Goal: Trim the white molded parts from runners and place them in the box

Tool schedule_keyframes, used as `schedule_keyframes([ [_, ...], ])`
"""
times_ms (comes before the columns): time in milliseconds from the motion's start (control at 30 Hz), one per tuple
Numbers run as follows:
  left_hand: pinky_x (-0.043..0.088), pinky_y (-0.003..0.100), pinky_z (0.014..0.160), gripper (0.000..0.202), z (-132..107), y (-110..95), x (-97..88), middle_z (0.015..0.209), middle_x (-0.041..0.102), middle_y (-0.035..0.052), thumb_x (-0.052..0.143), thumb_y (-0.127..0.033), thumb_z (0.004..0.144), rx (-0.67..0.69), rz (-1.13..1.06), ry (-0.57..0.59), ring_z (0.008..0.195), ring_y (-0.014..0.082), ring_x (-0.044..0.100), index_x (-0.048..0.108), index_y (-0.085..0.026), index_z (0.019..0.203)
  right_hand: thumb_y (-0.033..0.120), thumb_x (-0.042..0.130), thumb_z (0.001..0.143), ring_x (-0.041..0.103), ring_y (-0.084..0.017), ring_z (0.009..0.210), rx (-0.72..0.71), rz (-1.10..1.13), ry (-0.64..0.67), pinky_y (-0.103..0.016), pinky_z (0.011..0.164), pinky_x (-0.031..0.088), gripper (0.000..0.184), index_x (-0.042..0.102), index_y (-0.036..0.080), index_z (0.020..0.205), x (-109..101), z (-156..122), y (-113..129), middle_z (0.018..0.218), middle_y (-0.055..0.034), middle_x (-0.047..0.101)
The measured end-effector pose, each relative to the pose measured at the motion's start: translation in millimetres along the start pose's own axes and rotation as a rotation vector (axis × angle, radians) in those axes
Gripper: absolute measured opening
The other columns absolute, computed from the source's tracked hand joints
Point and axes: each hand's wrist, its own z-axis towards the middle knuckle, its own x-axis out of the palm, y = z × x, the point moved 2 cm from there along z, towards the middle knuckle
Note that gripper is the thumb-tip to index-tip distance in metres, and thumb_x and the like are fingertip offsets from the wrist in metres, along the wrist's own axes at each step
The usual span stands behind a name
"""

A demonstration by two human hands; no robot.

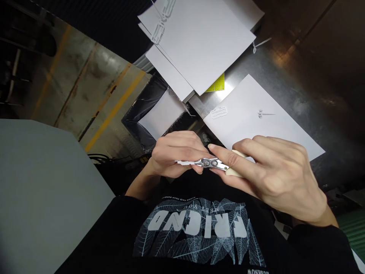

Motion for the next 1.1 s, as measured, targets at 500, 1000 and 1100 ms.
schedule_keyframes([
  [500, 0.054, 0.020, 0.057, 0.025, 3, -6, -0.3, 0.083, 0.081, 0.0035, 0.076, -0.040, 0.101, -0.797, -0.375, -0.135, 0.059, 0.0098, 0.071, 0.078, -0.016, 0.102, 0.039, 0.058, 0.112, 0.054, -0.010, 0.049, 0.452, 1.080, -0.036, -0.023, 0.044, 0.044, 0.031, 0.069, 0.027, 0.138, 50, 0, -24, 0.063, 0.0050, 0.056],
  [1000, 0.053, 0.020, 0.052, 0.041, 5, -5, 3.3, 0.080, 0.079, 0.0041, 0.078, -0.055, 0.097, -0.957, -0.457, -0.150, 0.058, 0.0118, 0.071, 0.074, -0.014, 0.100, 0.033, 0.077, 0.100, 0.051, -0.007, 0.050, 0.419, 1.109, -0.156, -0.021, 0.045, 0.040, 0.024, 0.079, 0.020, 0.120, 78, 23, -21, 0.063, 0.0050, 0.056],
  [1100, 0.053, 0.018, 0.051, 0.038, 4, -4, 4.6, 0.080, 0.079, 0.0038, 0.077, -0.052, 0.098, -0.961, -0.502, -0.154, 0.058, 0.0114, 0.071, 0.073, -0.014, 0.101, 0.033, 0.075, 0.101, 0.052, -0.007, 0.049, 0.403, 1.119, -0.165, -0.021, 0.045, 0.041, 0.023, 0.079, 0.020, 0.119, 80, 23, -20, 0.062, 0.0049, 0.055],
])
